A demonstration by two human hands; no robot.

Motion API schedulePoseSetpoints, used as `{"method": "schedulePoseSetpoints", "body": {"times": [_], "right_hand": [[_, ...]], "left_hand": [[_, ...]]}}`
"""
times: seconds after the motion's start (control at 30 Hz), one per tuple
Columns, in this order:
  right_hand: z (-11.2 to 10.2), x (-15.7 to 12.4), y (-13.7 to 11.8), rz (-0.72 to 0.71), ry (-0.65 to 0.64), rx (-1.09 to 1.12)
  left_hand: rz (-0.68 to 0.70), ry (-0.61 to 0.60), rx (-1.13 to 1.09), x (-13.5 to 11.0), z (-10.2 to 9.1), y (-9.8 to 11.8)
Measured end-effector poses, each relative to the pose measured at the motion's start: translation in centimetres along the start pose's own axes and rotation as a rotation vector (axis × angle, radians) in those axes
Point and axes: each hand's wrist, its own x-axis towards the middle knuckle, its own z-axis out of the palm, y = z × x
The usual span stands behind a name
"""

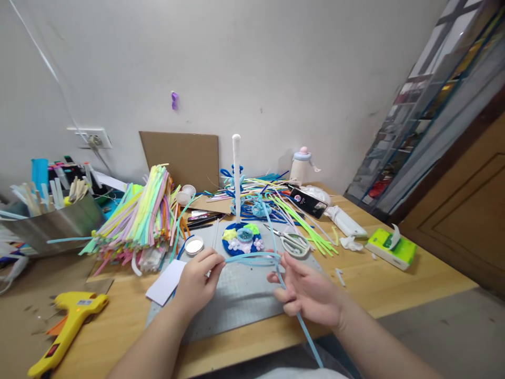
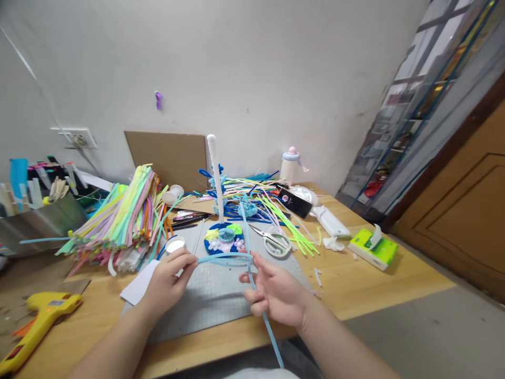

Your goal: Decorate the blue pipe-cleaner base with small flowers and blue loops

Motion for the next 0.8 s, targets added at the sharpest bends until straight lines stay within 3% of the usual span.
{"method": "schedulePoseSetpoints", "body": {"times": [0.47,0.63,0.8], "right_hand": [[-2.3,-0.3,-0.3,-0.13,0.0,0.178],[-3.1,-0.3,-0.2,-0.268,0.051,0.166],[-2.2,0.7,1.0,-0.481,0.109,0.084]], "left_hand": [[0.02,0.005,-0.029,0.2,-0.2,-0.1],[0.008,-0.008,-0.082,0.2,-0.1,0.0],[-0.003,-0.025,-0.11,0.2,0.0,0.2]]}}
